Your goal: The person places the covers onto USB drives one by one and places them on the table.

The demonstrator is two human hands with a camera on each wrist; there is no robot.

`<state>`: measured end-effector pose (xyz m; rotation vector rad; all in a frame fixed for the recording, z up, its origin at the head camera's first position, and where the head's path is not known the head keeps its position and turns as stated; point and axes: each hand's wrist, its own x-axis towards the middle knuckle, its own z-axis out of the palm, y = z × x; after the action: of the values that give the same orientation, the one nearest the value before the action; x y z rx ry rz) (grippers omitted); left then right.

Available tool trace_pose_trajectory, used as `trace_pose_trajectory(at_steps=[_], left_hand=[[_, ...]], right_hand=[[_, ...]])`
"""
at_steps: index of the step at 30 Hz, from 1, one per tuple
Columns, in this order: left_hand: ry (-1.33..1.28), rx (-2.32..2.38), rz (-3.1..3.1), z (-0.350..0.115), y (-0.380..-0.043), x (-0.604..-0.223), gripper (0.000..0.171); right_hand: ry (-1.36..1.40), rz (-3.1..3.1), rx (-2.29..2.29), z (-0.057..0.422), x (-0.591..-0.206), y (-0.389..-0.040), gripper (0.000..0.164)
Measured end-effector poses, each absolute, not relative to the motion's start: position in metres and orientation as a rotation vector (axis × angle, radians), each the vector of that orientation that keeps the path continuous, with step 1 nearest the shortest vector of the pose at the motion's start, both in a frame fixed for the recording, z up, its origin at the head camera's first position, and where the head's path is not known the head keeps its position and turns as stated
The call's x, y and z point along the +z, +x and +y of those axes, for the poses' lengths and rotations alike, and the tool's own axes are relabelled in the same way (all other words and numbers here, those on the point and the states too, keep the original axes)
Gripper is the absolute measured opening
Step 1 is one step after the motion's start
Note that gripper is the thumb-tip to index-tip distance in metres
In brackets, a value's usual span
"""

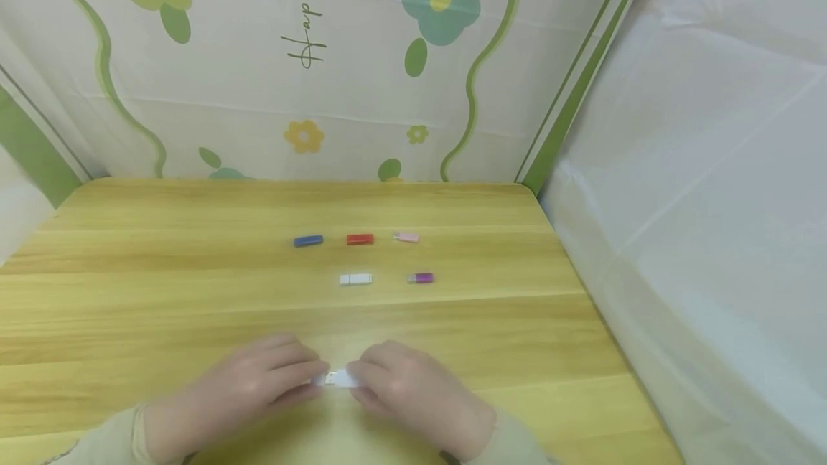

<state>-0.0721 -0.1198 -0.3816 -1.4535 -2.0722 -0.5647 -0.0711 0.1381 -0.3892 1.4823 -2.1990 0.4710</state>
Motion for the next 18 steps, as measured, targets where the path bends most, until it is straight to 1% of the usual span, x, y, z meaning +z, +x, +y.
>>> trace_pose_trajectory(at_steps=[9,15,18], left_hand=[[-1.470,-0.612,-2.108,-0.1204,-0.0711,-0.3851,0.027],[-1.466,-0.602,-2.152,-0.1239,-0.0732,-0.3894,0.017],[-1.446,-0.598,-2.148,-0.1245,-0.0753,-0.3901,0.019]], right_hand=[[1.448,-2.264,0.487,0.1323,-0.3885,-0.0700,0.022],[1.454,-2.251,0.475,0.1302,-0.3880,-0.0738,0.024],[1.457,-2.253,0.470,0.1293,-0.3865,-0.0749,0.024]])
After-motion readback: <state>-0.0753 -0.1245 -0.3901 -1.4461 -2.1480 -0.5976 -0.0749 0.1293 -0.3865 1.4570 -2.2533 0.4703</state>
